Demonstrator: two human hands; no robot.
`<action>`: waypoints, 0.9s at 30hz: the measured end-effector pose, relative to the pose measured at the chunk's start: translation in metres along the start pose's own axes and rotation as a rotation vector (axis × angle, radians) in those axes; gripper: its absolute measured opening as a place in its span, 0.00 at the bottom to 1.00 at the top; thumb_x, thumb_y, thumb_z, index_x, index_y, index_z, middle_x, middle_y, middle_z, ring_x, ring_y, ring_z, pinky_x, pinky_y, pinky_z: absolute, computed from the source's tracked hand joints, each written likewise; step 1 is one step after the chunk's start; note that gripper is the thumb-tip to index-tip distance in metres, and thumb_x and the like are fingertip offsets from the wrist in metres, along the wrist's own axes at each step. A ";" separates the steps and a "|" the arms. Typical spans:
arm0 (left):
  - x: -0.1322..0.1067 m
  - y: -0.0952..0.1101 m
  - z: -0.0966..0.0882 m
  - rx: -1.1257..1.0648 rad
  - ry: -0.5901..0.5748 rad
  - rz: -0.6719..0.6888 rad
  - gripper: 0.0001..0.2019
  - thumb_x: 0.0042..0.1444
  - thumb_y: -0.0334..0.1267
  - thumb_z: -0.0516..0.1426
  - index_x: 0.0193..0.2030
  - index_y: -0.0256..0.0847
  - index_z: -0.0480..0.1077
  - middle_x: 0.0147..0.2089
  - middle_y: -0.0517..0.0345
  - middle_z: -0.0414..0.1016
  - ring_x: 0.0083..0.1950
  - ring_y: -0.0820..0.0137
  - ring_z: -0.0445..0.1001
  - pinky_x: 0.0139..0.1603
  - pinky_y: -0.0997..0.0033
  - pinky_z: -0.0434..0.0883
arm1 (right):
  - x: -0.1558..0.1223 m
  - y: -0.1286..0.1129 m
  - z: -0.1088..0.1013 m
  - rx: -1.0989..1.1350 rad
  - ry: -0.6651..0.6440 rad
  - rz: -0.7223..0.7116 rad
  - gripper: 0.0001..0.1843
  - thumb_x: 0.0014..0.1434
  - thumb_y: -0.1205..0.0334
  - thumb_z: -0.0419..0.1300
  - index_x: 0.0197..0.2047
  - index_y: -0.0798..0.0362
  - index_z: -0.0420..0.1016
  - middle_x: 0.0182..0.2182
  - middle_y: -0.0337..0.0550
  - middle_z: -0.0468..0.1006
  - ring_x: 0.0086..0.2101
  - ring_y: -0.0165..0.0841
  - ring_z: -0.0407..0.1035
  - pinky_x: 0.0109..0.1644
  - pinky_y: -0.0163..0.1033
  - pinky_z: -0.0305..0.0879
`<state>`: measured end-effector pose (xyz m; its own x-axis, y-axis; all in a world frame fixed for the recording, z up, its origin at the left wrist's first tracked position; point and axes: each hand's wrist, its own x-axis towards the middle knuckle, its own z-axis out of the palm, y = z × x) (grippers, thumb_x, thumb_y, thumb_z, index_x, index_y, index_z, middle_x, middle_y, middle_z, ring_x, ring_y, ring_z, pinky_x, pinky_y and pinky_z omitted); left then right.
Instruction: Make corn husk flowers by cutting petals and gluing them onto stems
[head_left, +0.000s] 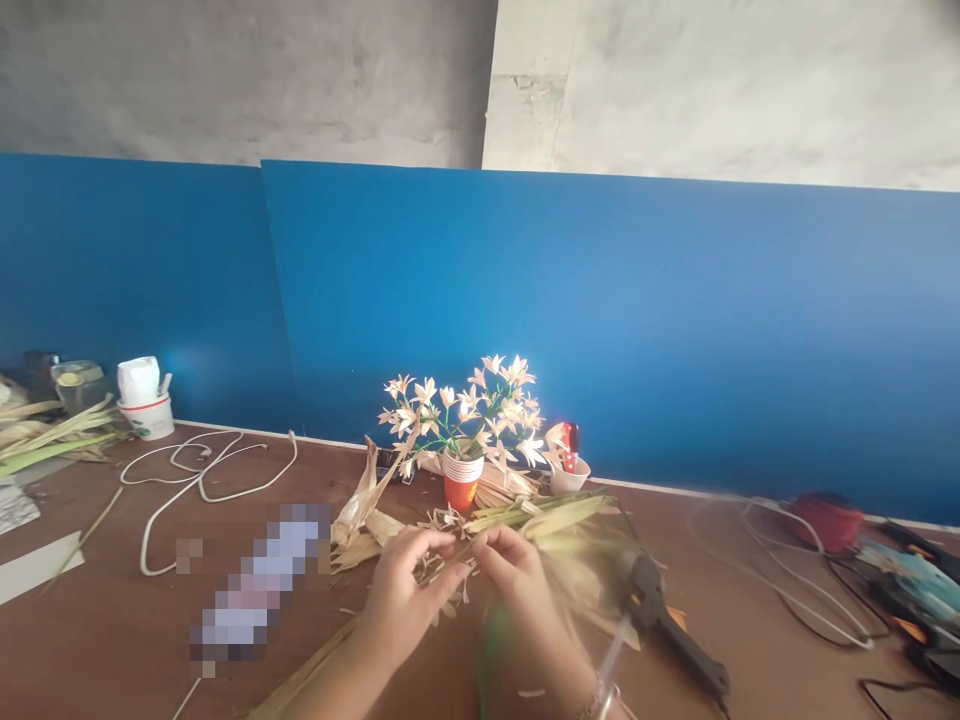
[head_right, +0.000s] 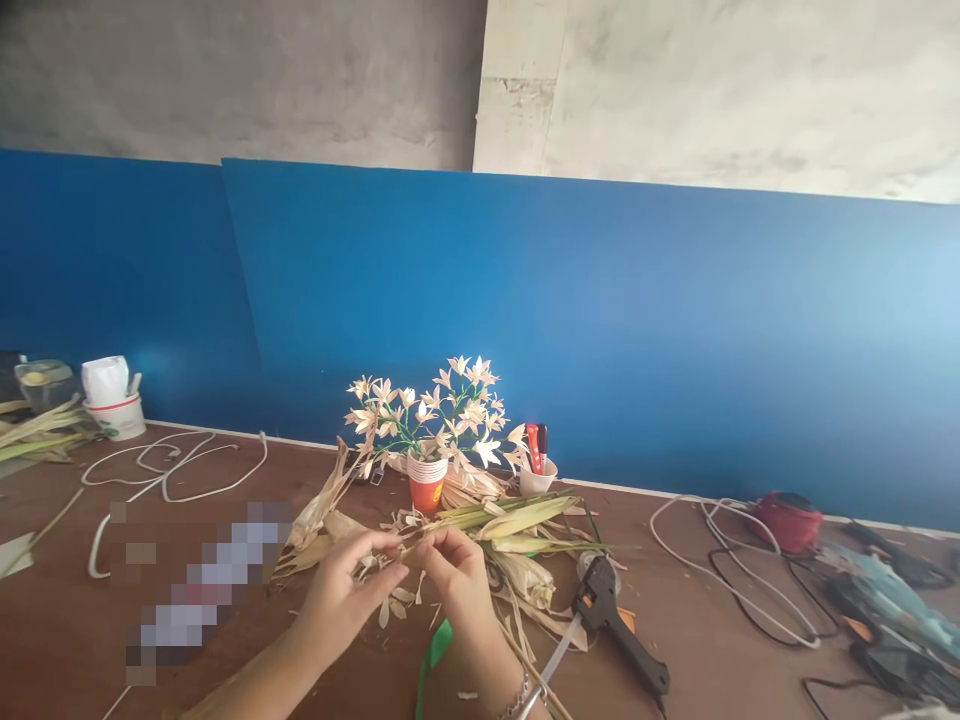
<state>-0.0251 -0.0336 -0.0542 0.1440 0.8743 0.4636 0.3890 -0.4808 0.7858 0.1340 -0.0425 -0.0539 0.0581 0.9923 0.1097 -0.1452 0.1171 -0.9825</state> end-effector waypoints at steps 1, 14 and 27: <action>-0.002 0.003 0.004 -0.033 -0.047 -0.059 0.07 0.51 0.41 0.60 0.34 0.42 0.75 0.35 0.53 0.79 0.40 0.60 0.76 0.43 0.62 0.72 | 0.000 0.002 0.001 -0.001 -0.006 0.002 0.19 0.45 0.46 0.68 0.23 0.53 0.69 0.19 0.34 0.66 0.21 0.27 0.57 0.25 0.33 0.55; 0.000 0.008 0.009 -0.404 -0.266 -0.328 0.20 0.54 0.54 0.55 0.22 0.39 0.68 0.22 0.61 0.69 0.25 0.72 0.65 0.29 0.73 0.64 | -0.001 -0.004 0.003 0.124 -0.157 0.119 0.21 0.43 0.47 0.70 0.19 0.55 0.71 0.15 0.37 0.70 0.19 0.26 0.60 0.24 0.33 0.51; -0.011 0.003 0.007 -0.186 0.147 -0.130 0.14 0.57 0.49 0.54 0.28 0.42 0.71 0.24 0.59 0.71 0.28 0.68 0.70 0.32 0.71 0.66 | 0.002 0.015 0.000 0.070 0.120 0.037 0.21 0.44 0.45 0.69 0.25 0.52 0.66 0.20 0.32 0.64 0.20 0.26 0.57 0.24 0.33 0.55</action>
<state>-0.0191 -0.0441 -0.0602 -0.0349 0.9169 0.3976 0.2193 -0.3811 0.8982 0.1324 -0.0387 -0.0686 0.1686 0.9844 0.0505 -0.2176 0.0871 -0.9722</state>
